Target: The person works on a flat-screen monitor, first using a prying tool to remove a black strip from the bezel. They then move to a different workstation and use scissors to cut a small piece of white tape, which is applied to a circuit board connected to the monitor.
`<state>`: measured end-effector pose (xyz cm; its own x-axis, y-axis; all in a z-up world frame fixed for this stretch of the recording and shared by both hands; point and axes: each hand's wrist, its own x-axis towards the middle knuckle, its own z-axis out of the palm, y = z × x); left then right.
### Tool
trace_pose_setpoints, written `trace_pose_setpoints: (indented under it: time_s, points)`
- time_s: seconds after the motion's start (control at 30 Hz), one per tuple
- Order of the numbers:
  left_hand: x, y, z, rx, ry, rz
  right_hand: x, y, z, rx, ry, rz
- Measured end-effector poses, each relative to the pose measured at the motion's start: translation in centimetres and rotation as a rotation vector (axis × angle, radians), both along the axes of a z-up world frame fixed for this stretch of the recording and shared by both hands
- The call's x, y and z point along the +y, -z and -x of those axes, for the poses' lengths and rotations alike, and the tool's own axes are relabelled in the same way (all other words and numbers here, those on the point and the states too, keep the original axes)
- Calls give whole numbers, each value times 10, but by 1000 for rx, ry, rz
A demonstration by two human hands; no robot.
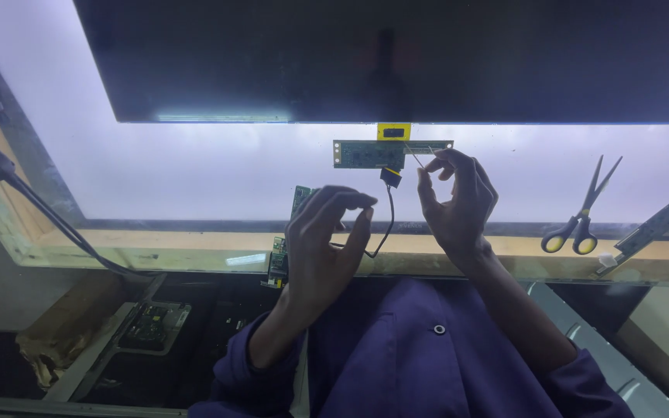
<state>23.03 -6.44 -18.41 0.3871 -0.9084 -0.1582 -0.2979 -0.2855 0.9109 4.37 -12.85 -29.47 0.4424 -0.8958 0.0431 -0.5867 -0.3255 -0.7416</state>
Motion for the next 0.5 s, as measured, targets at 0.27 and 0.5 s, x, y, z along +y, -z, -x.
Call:
trace_pose_setpoints:
  time_s: [0.27, 0.5]
  points:
    - [-22, 31, -15, -162, 114, -16, -4, -9, 2, 20, 60, -39]
    - [-34, 56, -19, -333, 375, -96, -3, -20, 38, 88, 110, -81]
